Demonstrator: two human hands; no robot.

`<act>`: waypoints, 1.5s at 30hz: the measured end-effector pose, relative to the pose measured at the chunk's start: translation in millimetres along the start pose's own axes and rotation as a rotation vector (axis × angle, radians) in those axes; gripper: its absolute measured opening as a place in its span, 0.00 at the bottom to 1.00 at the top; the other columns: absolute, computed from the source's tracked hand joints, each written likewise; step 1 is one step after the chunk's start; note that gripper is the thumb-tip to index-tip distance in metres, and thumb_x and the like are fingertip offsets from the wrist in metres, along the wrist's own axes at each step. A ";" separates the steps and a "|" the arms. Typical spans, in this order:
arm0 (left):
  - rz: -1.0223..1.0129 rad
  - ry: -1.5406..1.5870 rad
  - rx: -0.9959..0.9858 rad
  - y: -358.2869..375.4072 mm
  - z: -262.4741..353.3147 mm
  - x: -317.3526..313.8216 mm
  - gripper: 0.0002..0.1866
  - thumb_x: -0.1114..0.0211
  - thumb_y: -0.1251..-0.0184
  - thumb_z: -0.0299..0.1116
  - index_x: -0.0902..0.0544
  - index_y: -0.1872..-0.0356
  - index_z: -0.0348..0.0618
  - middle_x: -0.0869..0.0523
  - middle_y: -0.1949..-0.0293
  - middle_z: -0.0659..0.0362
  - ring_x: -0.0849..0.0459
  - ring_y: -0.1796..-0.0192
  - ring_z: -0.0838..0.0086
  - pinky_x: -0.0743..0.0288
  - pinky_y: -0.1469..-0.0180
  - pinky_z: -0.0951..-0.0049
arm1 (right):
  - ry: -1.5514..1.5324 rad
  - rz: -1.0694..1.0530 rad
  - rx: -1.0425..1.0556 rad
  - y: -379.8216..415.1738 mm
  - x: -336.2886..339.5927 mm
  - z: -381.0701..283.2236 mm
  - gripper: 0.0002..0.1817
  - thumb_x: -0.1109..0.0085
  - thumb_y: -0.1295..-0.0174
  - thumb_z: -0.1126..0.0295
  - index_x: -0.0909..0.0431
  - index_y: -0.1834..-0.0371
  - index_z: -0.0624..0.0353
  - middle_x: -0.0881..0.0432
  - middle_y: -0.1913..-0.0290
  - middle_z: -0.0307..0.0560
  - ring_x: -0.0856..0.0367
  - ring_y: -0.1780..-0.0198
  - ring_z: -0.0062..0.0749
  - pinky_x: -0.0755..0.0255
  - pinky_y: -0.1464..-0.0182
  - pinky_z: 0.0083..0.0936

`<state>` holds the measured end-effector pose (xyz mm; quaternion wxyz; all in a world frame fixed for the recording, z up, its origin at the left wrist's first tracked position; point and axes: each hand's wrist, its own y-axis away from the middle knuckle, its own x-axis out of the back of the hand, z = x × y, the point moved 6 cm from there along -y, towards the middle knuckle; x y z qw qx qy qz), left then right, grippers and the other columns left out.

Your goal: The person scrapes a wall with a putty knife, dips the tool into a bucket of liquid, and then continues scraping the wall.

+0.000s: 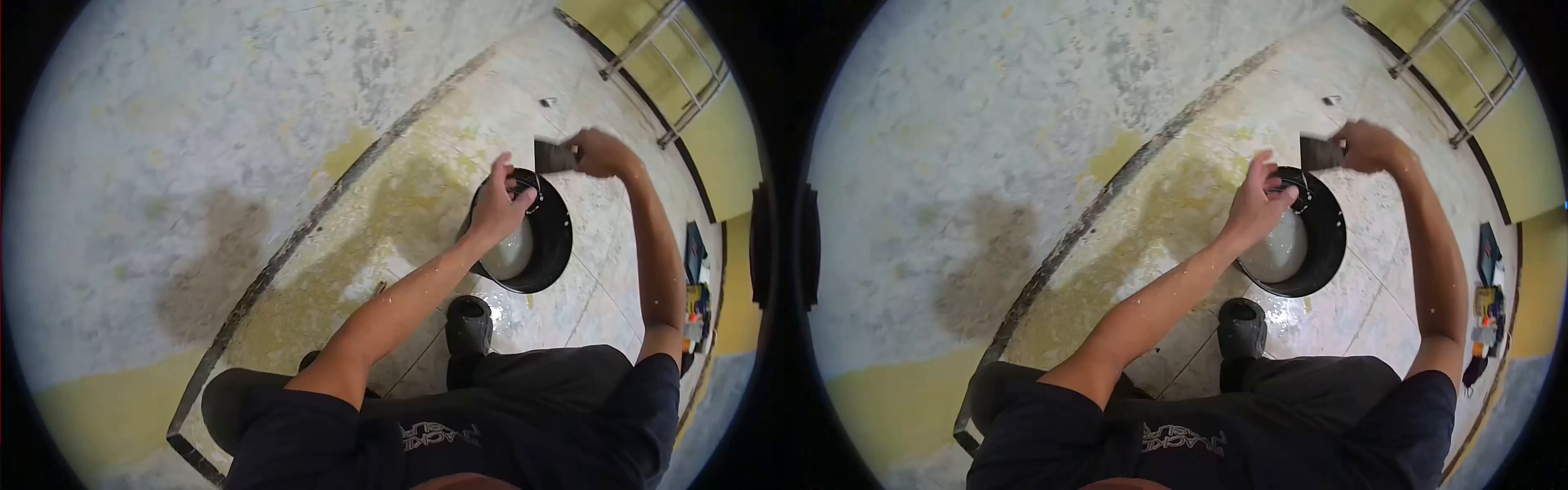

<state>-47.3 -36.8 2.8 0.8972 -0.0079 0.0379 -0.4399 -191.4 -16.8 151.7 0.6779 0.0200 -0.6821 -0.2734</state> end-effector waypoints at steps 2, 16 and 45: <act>0.324 0.425 -0.078 -7.8 1.7 12.8 0.37 0.33 0.37 0.35 0.42 0.29 0.49 0.27 0.40 0.50 0.23 0.47 0.64 0.28 0.44 0.65 | -0.054 0.262 0.198 -9.5 29.9 -11.2 0.24 0.39 0.53 0.75 0.19 0.47 0.61 0.15 0.70 0.52 0.19 0.71 0.36 0.25 0.67 0.32; 0.786 0.602 0.506 65.1 -34.2 272.8 0.22 0.47 0.29 0.56 0.23 0.58 0.45 0.18 0.60 0.55 0.18 0.59 0.66 0.23 0.56 0.59 | -1.816 -0.149 0.064 -136.8 -159.2 -357.2 0.31 0.48 0.37 0.48 0.24 0.44 0.66 0.19 0.49 0.63 0.19 0.52 0.52 0.27 0.54 0.47; 0.625 -0.063 0.623 123.8 44.6 235.7 0.35 0.45 0.27 0.42 0.48 0.25 0.45 0.29 0.38 0.58 0.22 0.48 0.76 0.23 0.56 0.69 | -2.762 -0.761 -0.219 -106.3 -149.8 -390.4 0.13 0.57 0.27 0.56 0.32 0.59 0.53 0.30 0.71 0.41 0.29 0.73 0.32 0.30 0.71 0.35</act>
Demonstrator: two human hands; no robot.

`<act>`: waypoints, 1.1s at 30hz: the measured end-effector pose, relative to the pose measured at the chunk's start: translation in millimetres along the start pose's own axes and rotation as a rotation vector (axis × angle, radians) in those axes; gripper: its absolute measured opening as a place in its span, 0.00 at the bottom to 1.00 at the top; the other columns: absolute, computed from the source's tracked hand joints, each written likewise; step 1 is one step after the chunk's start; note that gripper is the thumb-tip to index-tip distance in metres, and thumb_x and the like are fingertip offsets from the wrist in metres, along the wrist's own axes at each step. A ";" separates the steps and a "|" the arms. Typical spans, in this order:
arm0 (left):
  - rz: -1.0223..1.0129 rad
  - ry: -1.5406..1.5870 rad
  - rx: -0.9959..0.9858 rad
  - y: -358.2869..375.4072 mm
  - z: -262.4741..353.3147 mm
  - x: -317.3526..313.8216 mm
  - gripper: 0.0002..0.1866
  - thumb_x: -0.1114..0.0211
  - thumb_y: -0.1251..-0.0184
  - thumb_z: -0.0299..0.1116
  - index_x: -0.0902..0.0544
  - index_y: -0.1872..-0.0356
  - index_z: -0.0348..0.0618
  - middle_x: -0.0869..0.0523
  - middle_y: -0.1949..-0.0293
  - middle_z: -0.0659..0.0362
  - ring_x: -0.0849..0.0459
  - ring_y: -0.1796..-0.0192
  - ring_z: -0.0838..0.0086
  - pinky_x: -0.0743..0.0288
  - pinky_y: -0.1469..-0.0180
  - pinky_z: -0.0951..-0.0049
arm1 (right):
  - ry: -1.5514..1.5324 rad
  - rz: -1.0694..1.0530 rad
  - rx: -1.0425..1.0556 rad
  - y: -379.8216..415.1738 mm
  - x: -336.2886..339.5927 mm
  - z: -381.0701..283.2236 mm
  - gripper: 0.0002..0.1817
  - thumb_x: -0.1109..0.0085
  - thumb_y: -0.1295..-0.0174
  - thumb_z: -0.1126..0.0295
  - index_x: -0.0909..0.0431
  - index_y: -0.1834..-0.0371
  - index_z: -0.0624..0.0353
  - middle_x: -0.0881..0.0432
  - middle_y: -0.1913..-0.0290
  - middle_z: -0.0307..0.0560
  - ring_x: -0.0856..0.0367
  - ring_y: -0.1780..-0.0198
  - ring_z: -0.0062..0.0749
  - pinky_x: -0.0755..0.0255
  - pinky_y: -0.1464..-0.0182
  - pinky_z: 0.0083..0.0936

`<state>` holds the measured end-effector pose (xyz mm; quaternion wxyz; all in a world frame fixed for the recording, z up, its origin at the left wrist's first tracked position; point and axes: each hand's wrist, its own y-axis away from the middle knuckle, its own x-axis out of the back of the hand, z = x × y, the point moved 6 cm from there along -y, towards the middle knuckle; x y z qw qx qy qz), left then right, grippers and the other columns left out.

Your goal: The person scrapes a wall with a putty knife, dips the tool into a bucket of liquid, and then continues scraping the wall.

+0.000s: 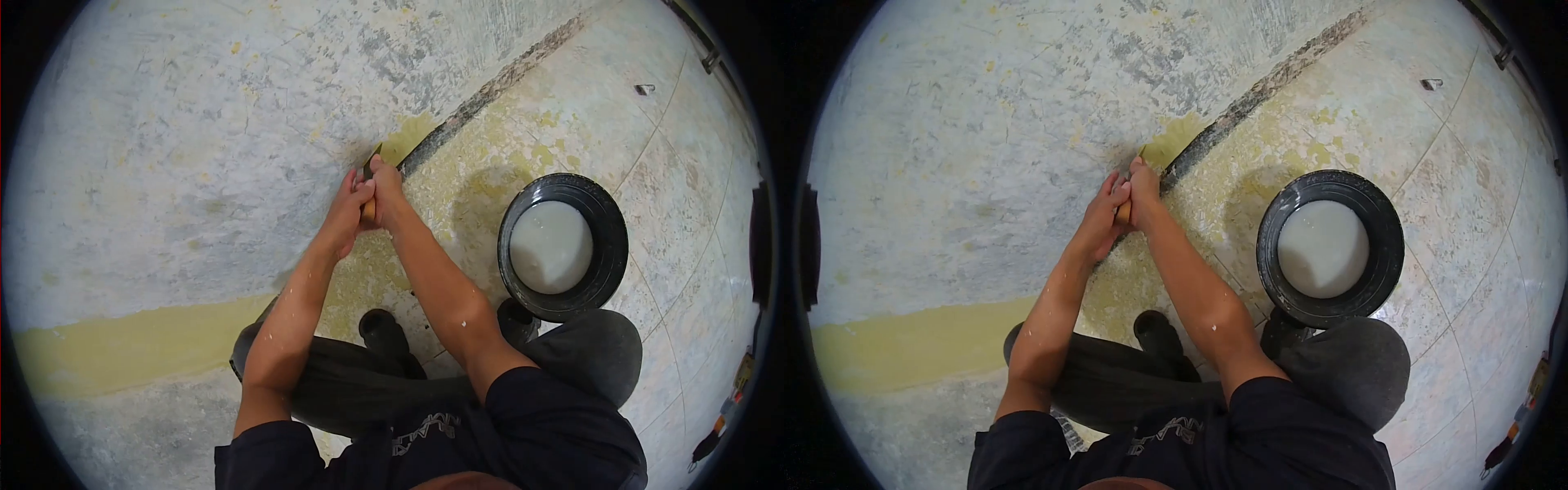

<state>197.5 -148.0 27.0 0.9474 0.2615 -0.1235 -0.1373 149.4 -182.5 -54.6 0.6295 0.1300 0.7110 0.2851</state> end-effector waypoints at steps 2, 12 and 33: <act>0.029 0.051 0.019 9.2 10.5 -2.7 0.35 0.45 0.27 0.43 0.48 0.25 0.46 0.29 0.38 0.59 0.22 0.49 0.75 0.22 0.58 0.67 | -0.050 0.013 -0.011 10.3 -10.6 -2.3 0.13 0.57 0.27 0.57 0.32 0.59 0.54 0.30 0.71 0.41 0.29 0.72 0.32 0.29 0.71 0.34; -0.077 0.185 0.006 -24.5 13.4 13.5 0.24 0.48 0.26 0.45 0.32 0.33 0.48 0.22 0.45 0.61 0.20 0.49 0.74 0.22 0.57 0.68 | -0.052 0.082 0.162 -9.8 -25.1 2.3 0.12 0.56 0.29 0.62 0.30 0.67 0.55 0.29 0.70 0.40 0.30 0.71 0.29 0.30 0.70 0.31; -0.013 0.250 0.084 -11.2 -11.1 36.6 0.21 0.53 0.26 0.31 0.33 0.35 0.38 0.24 0.41 0.54 0.24 0.41 0.71 0.30 0.40 0.73 | 0.156 0.182 0.300 -13.1 -9.4 46.0 0.23 0.57 0.29 0.60 0.28 0.41 0.65 0.20 0.56 0.53 0.24 0.62 0.34 0.28 0.57 0.29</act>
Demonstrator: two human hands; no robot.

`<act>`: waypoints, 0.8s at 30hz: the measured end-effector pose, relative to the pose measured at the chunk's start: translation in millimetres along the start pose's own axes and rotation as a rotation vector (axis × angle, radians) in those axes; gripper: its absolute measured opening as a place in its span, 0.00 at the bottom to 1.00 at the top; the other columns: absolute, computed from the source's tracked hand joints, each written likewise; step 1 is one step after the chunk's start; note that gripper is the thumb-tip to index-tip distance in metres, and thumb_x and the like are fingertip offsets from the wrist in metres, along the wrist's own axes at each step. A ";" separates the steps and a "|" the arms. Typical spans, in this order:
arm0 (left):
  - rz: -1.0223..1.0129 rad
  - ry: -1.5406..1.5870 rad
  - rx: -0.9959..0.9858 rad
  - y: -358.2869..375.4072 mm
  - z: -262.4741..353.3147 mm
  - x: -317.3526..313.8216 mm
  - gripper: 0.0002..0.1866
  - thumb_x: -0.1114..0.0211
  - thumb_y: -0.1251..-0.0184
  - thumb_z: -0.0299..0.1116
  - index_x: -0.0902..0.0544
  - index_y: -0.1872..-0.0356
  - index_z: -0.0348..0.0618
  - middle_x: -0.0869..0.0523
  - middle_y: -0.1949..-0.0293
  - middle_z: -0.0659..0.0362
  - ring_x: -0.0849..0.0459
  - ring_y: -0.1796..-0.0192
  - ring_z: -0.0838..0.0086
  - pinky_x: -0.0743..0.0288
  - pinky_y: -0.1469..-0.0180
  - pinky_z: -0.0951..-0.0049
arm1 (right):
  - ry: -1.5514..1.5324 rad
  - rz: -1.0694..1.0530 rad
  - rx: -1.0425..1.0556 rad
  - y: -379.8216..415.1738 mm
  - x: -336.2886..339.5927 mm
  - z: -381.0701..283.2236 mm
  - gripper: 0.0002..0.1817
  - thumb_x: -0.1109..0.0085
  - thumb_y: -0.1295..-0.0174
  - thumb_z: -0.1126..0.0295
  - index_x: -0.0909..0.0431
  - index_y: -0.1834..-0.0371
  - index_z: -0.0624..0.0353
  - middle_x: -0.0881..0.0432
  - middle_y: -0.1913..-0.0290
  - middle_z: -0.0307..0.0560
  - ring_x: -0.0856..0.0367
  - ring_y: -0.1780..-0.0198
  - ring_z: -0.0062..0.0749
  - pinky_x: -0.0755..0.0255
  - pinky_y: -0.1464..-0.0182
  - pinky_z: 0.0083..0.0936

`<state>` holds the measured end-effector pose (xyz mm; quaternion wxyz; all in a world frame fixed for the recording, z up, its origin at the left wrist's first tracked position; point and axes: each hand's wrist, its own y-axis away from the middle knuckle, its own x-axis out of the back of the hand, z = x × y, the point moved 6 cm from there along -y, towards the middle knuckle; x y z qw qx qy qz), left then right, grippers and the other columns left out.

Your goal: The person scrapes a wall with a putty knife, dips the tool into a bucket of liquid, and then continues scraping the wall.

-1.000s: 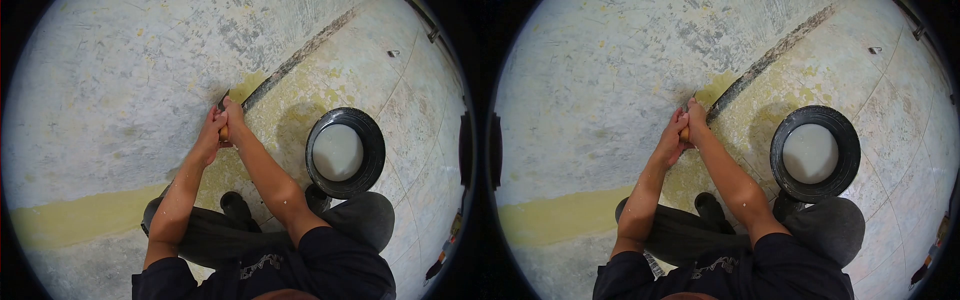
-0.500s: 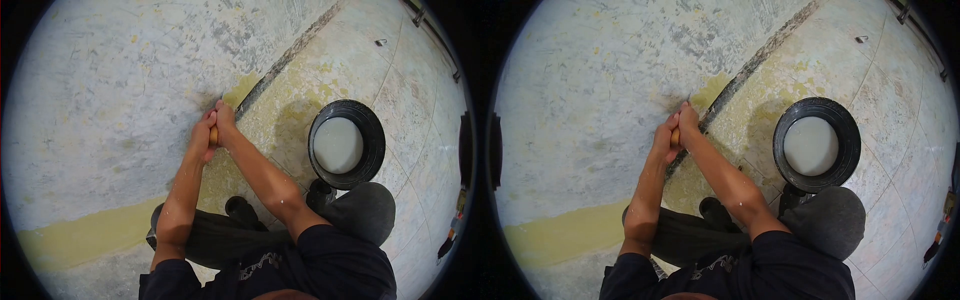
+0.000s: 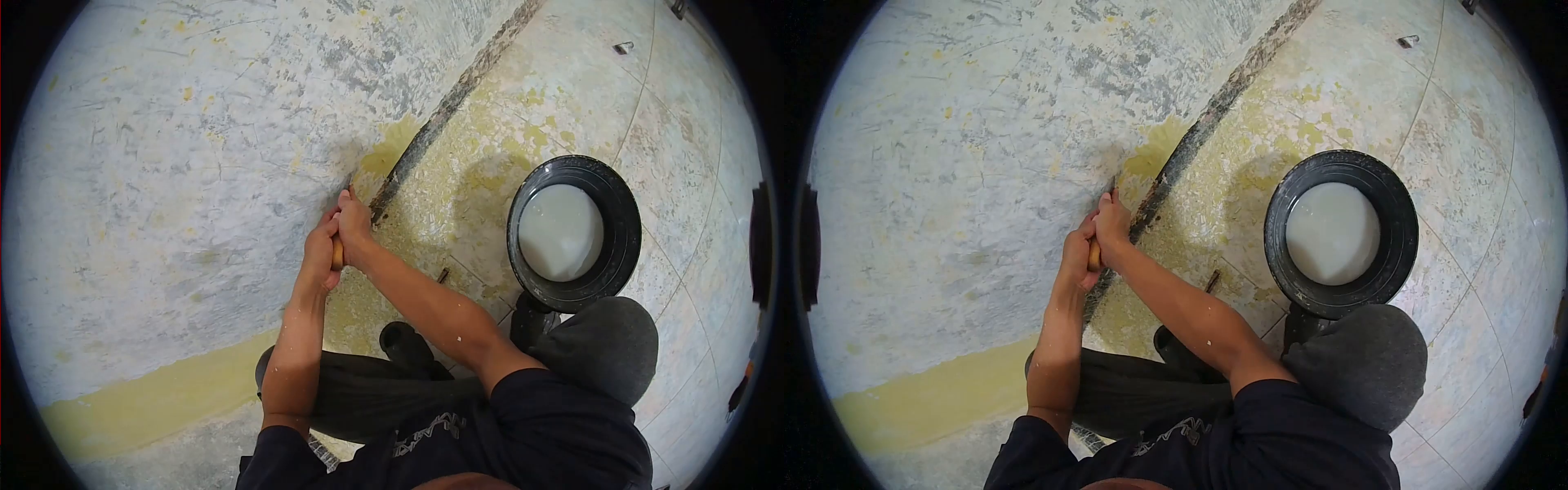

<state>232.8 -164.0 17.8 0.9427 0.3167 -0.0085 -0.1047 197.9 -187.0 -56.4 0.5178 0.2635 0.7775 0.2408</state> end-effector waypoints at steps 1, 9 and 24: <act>0.015 0.001 0.001 0.0 -1.7 3.3 0.22 0.53 0.26 0.31 0.33 0.34 0.37 0.24 0.40 0.54 0.24 0.40 0.71 0.31 0.39 0.73 | -0.003 0.002 -0.003 2.5 -1.7 -2.2 0.23 0.57 0.29 0.60 0.28 0.41 0.65 0.20 0.56 0.53 0.24 0.62 0.34 0.28 0.57 0.29; 0.007 -0.113 -0.020 -21.3 -14.7 -4.8 0.24 0.54 0.26 0.35 0.34 0.32 0.38 0.23 0.41 0.55 0.23 0.42 0.71 0.29 0.41 0.74 | -0.153 -0.072 -0.119 -10.0 13.7 -8.4 0.23 0.56 0.29 0.63 0.32 0.35 0.65 0.22 0.53 0.48 0.26 0.60 0.30 0.30 0.56 0.25; 0.066 -0.093 -0.116 -9.9 -4.6 -7.0 0.23 0.53 0.30 0.32 0.30 0.35 0.36 0.22 0.43 0.54 0.23 0.43 0.73 0.30 0.42 0.76 | -0.103 -0.139 -0.064 3.9 -0.2 -17.1 0.23 0.56 0.30 0.66 0.34 0.33 0.61 0.27 0.58 0.43 0.32 0.59 0.26 0.32 0.57 0.30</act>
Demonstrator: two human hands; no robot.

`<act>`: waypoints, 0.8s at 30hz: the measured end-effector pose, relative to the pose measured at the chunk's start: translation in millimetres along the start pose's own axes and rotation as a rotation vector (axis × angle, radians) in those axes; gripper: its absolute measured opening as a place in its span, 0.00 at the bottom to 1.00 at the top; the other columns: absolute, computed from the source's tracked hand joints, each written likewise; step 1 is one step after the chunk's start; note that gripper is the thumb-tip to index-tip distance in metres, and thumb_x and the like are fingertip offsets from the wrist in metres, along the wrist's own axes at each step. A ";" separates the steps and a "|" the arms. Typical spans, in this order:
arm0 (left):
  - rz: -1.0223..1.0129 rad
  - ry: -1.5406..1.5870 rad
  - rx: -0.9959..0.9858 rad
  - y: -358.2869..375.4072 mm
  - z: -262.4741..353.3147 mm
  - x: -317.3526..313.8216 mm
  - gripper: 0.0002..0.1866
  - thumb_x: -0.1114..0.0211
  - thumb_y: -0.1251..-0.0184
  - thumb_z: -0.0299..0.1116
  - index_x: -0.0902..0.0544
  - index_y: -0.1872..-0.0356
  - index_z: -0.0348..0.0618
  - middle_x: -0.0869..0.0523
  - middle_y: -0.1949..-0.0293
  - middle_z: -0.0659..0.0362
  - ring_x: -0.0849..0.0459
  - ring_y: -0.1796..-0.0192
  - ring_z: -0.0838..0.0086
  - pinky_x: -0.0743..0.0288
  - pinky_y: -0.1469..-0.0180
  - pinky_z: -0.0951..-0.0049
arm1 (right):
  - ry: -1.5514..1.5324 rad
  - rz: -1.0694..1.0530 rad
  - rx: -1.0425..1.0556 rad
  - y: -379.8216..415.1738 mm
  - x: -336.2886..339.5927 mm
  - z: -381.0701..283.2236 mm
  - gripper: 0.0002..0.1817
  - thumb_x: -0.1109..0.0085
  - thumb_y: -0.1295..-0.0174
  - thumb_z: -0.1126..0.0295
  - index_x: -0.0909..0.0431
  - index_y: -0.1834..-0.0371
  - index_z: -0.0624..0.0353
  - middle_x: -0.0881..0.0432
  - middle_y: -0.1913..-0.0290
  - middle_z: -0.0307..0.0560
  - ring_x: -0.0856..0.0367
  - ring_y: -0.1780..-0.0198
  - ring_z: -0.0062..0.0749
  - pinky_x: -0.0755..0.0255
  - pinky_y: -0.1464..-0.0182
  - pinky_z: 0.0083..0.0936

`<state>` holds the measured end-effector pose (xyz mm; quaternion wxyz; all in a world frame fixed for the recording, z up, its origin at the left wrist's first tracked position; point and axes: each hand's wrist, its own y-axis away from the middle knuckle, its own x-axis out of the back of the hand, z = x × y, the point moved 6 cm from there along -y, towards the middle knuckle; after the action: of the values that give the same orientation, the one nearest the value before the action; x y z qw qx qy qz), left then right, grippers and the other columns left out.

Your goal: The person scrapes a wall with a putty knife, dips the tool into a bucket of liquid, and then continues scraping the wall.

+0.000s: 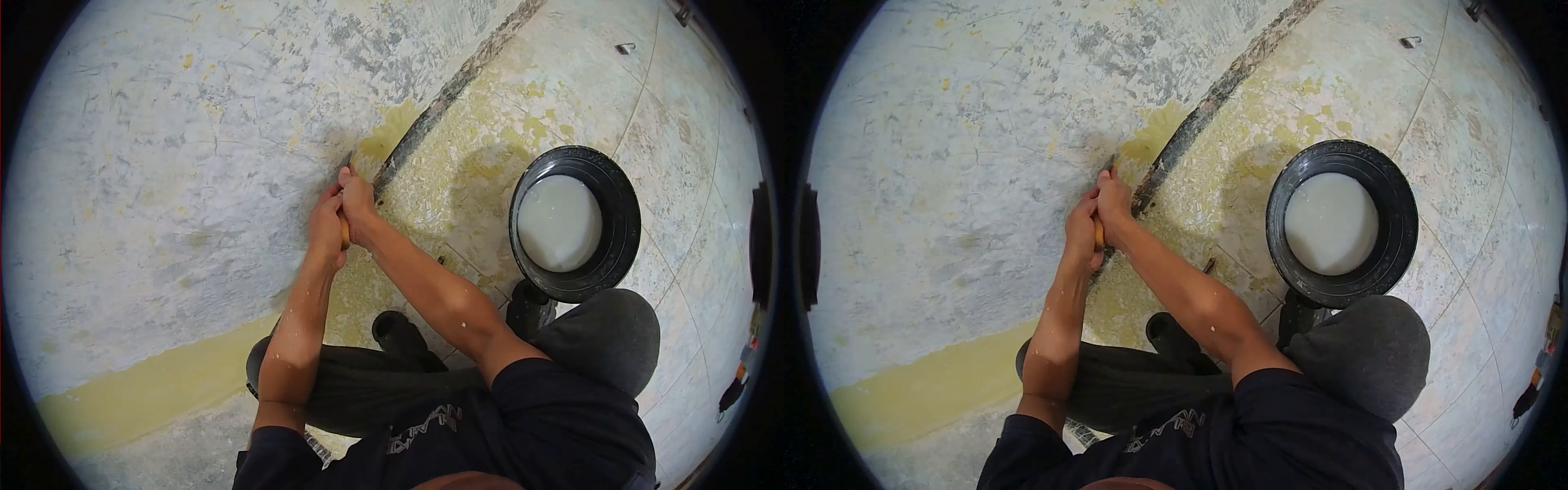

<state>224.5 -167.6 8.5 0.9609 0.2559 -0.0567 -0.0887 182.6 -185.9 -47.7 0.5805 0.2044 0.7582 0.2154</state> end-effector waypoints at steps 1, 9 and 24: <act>-0.008 0.000 0.004 -2.5 -1.2 1.6 0.24 0.53 0.30 0.32 0.31 0.35 0.35 0.22 0.43 0.53 0.23 0.43 0.72 0.31 0.42 0.76 | 0.003 -0.003 0.000 -2.9 1.1 0.8 0.23 0.56 0.30 0.66 0.34 0.33 0.61 0.27 0.58 0.43 0.32 0.59 0.26 0.32 0.57 0.30; 0.027 -0.036 -0.023 -2.5 3.7 -4.0 0.24 0.53 0.32 0.31 0.29 0.37 0.34 0.21 0.45 0.54 0.23 0.45 0.73 0.31 0.42 0.76 | 0.099 0.014 -0.037 -3.1 5.8 -6.9 0.24 0.56 0.29 0.65 0.35 0.34 0.66 0.26 0.48 0.49 0.29 0.52 0.30 0.31 0.49 0.29; 0.016 -0.077 -0.042 -15.9 -0.7 0.2 0.22 0.53 0.31 0.31 0.28 0.38 0.33 0.20 0.47 0.54 0.22 0.46 0.72 0.29 0.45 0.76 | 0.077 0.047 0.106 -14.7 10.1 -5.7 0.27 0.56 0.29 0.64 0.38 0.29 0.64 0.24 0.50 0.47 0.29 0.53 0.29 0.33 0.49 0.27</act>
<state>222.6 -180.9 0.0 0.9639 0.2316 -0.0937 -0.0918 173.8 -192.9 -62.7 0.5339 0.2444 0.7853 0.1961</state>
